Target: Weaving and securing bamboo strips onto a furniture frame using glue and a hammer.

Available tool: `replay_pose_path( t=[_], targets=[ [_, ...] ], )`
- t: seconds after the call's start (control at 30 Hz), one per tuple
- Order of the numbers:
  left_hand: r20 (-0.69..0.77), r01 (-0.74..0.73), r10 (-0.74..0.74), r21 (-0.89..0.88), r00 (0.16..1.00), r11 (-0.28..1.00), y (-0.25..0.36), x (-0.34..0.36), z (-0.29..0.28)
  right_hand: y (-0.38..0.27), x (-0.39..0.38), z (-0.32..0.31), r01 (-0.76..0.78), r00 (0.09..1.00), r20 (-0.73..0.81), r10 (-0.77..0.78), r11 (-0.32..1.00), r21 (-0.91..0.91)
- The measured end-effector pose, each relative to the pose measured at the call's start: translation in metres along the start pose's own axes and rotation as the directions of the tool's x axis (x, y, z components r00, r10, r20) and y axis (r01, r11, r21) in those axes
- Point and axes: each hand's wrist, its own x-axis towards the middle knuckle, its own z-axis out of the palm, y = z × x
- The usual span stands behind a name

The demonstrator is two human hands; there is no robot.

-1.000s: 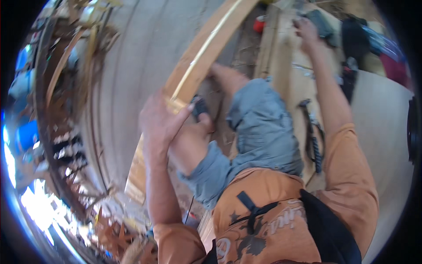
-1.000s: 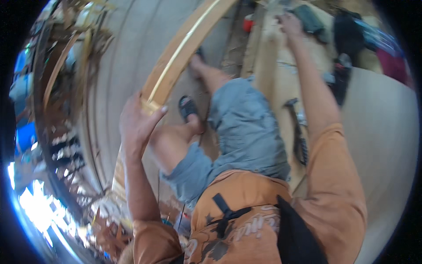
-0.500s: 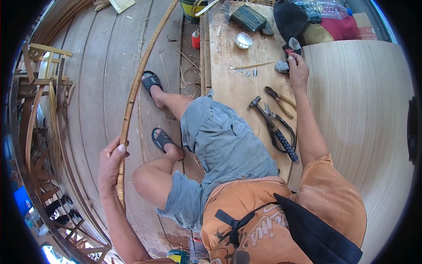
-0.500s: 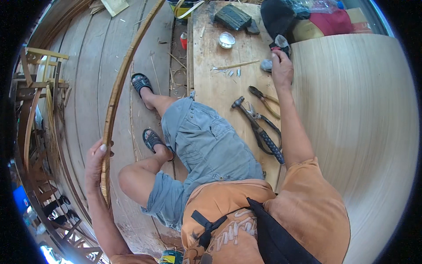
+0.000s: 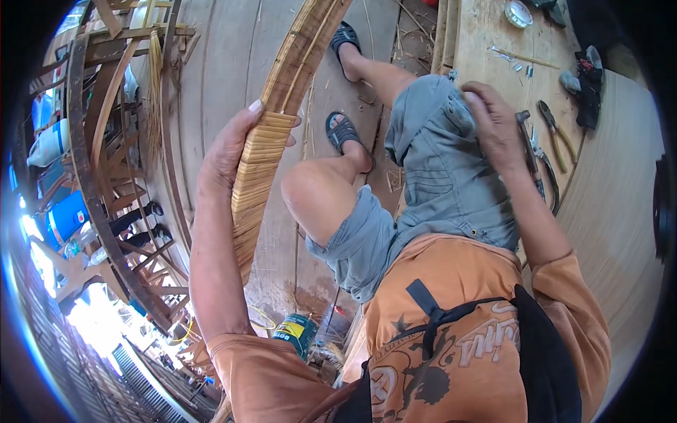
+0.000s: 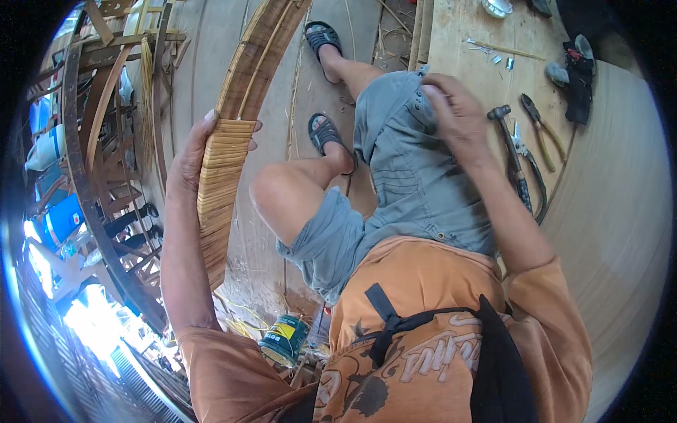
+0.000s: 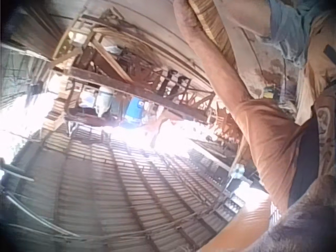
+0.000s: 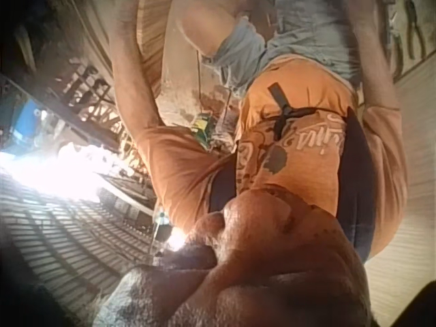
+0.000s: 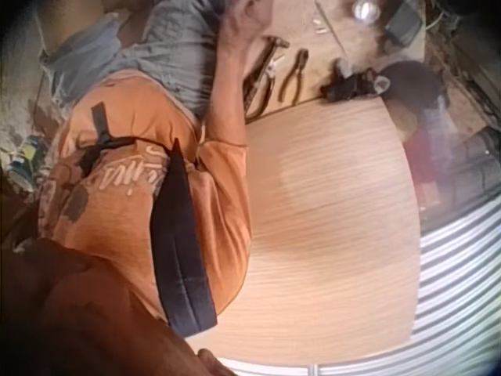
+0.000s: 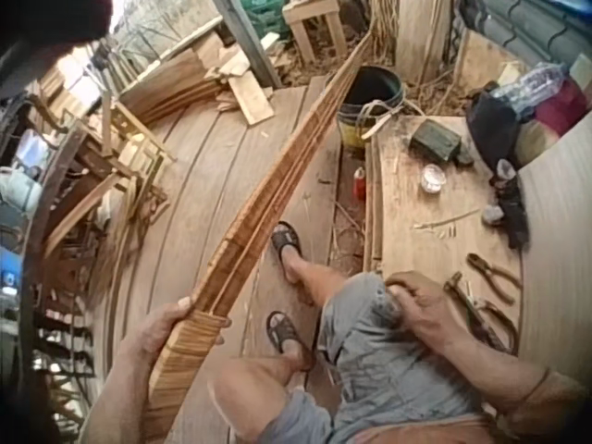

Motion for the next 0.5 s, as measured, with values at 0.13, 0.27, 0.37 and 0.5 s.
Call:
replay_pose_path(
  t=[0.13, 0.27, 0.37, 0.5],
  targets=[
    [0.054, 0.026, -0.021, -0.093, 0.998, 0.995, 0.000, 0.000, 0.007, -0.045, 0.004, 0.060, 0.373, 0.928, 0.021, -0.372, 0.925, -0.074],
    [0.106, 0.035, -0.025, -0.100, 0.994, 0.994, -0.003, 0.004, 0.004, -0.056, -0.011, 0.110, 0.365, 0.864, 0.337, -0.373, 0.927, 0.090],
    [0.053, 0.006, -0.007, 0.026, 0.999, 1.000, -0.005, 0.009, 0.000, -0.054, -0.023, 0.138, 0.142, 0.770, 0.621, -0.147, 0.988, 0.057],
    [-0.029, -0.098, 0.109, 0.257, 0.994, 0.961, 0.000, 0.011, -0.013, -0.067, -0.023, 0.169, 0.470, 0.828, 0.398, -0.395, 0.876, -0.107]
  ],
)
